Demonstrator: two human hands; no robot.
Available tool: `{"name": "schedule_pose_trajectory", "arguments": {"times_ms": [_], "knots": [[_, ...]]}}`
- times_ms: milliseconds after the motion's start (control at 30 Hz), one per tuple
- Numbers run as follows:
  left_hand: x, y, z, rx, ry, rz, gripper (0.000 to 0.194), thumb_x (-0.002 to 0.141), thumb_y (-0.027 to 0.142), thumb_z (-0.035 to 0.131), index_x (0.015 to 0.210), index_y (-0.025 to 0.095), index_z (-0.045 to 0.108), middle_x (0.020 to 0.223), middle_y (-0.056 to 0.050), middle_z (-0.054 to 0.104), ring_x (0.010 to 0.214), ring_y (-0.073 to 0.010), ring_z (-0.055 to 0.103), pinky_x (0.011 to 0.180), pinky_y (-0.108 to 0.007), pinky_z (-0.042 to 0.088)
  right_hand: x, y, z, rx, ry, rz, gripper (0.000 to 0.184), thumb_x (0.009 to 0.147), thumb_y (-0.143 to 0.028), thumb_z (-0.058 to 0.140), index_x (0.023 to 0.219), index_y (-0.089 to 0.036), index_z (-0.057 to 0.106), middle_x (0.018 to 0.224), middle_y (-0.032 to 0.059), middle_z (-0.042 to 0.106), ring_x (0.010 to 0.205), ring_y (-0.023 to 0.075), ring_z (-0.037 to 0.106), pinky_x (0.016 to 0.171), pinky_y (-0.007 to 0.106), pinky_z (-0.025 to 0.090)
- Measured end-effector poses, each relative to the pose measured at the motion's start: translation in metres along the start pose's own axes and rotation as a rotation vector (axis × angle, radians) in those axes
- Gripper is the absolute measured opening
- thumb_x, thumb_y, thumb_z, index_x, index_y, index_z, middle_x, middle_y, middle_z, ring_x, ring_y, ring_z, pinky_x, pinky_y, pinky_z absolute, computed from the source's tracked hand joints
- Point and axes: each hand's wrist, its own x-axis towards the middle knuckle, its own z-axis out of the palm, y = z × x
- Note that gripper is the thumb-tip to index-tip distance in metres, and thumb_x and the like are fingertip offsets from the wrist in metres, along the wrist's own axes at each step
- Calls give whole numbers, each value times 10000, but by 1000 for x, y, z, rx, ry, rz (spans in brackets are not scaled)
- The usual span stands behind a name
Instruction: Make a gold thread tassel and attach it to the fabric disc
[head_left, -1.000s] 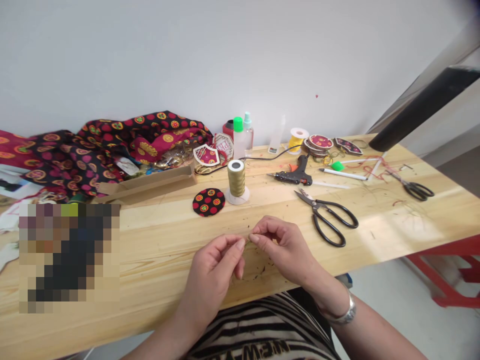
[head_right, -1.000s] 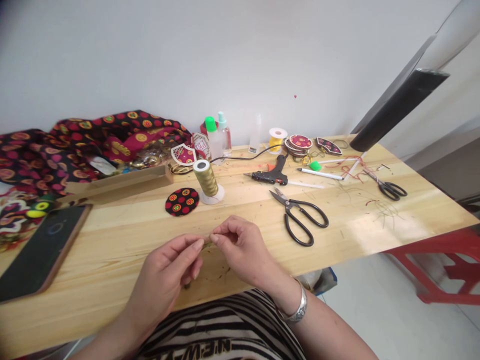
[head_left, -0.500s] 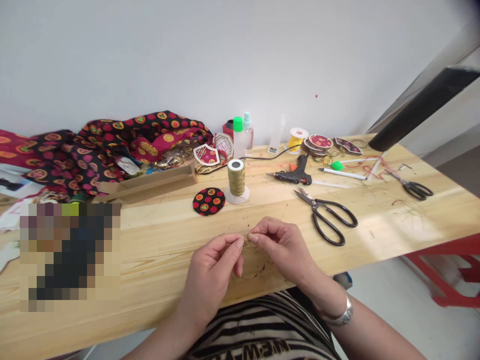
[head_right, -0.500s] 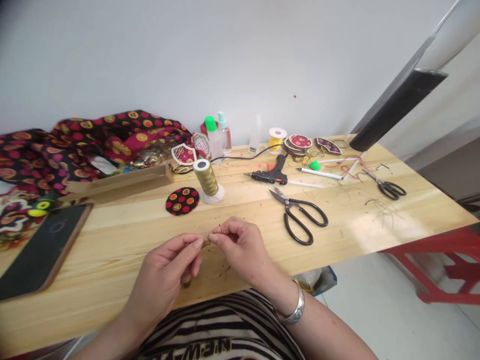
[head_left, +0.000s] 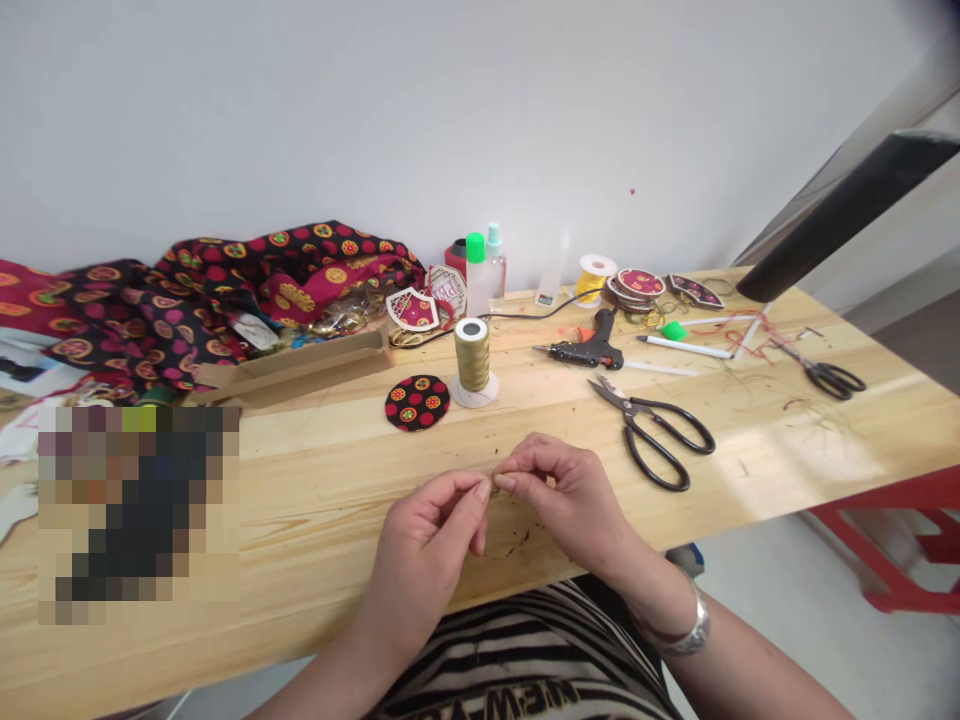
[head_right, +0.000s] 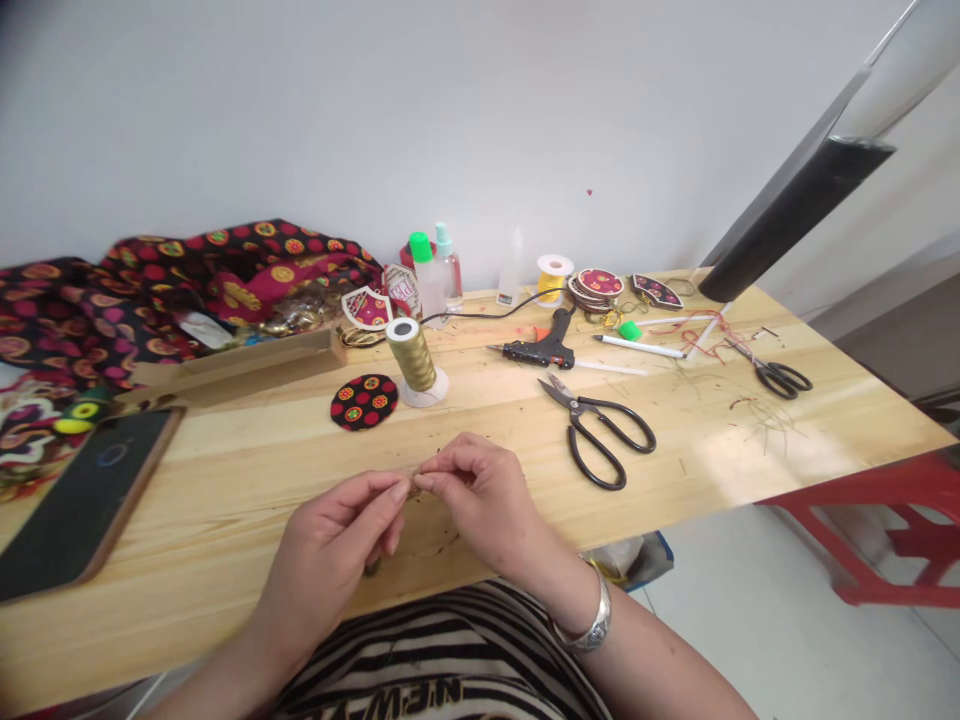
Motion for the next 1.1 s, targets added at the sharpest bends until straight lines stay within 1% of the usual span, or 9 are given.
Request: {"name": "schedule_pose_trajectory", "arguments": {"times_ms": [200,300,433,600,667,833,900,1000,1100], "knots": [[2,0,0,41,1,13,190,827,324,561,782,180,677,478,73,467,451,-78,378,457,-200,310,-4,-3,-2,-128,-34,-124,116,780,-89,584,709,-156,647,696,2,563,669,112,531,612,232,417],[2,1,0,37,1,3,198,830,338,560,802,182,679,481,73,465,454,-79,377,455,-199,308,-5,-5,-2,-128,-38,-123,118,785,-101,572,693,-154,623,694,2,553,672,114,524,612,234,410],[2,3,0,16,9,-18,207,832,339,560,855,173,681,481,69,471,463,-85,393,461,-201,317,-3,-6,1,-4,-14,-6,109,773,-167,593,665,-155,598,667,-10,543,626,105,491,590,234,392],[2,1,-1,-43,11,-38,237,831,355,570,937,169,672,479,65,493,457,-87,409,451,-201,317,0,-4,5,290,-16,224,130,734,-264,655,691,-149,612,638,-26,532,595,94,450,597,239,372],[2,-2,-1,-62,11,-38,251,835,359,570,970,170,666,480,65,499,460,-86,415,455,-200,320,0,-3,6,381,-10,282,153,716,-284,684,681,-149,623,627,-29,540,584,89,438,599,237,361],[2,-6,-1,-104,13,-35,262,835,362,578,988,170,670,487,65,502,471,-84,412,461,-196,321,0,0,12,585,-4,324,197,689,-315,720,632,-155,620,548,-57,480,531,75,374,572,230,330],[2,-6,-1,-125,18,-37,267,829,365,587,987,169,674,482,69,483,468,-83,399,459,-193,322,0,1,15,632,-4,333,217,681,-325,727,615,-157,607,538,-61,459,519,73,354,556,228,319],[2,-6,-1,-166,23,-55,270,813,375,603,966,170,690,479,76,434,456,-77,361,435,-184,307,0,0,17,646,-1,327,231,667,-328,739,598,-160,596,543,-54,464,521,76,357,545,225,320],[2,-6,-3,-149,31,-54,253,800,371,618,937,180,711,500,66,444,453,-72,335,406,-178,285,0,-1,18,622,9,325,221,662,-321,742,594,-161,605,545,-49,488,530,79,385,559,223,344]]}}
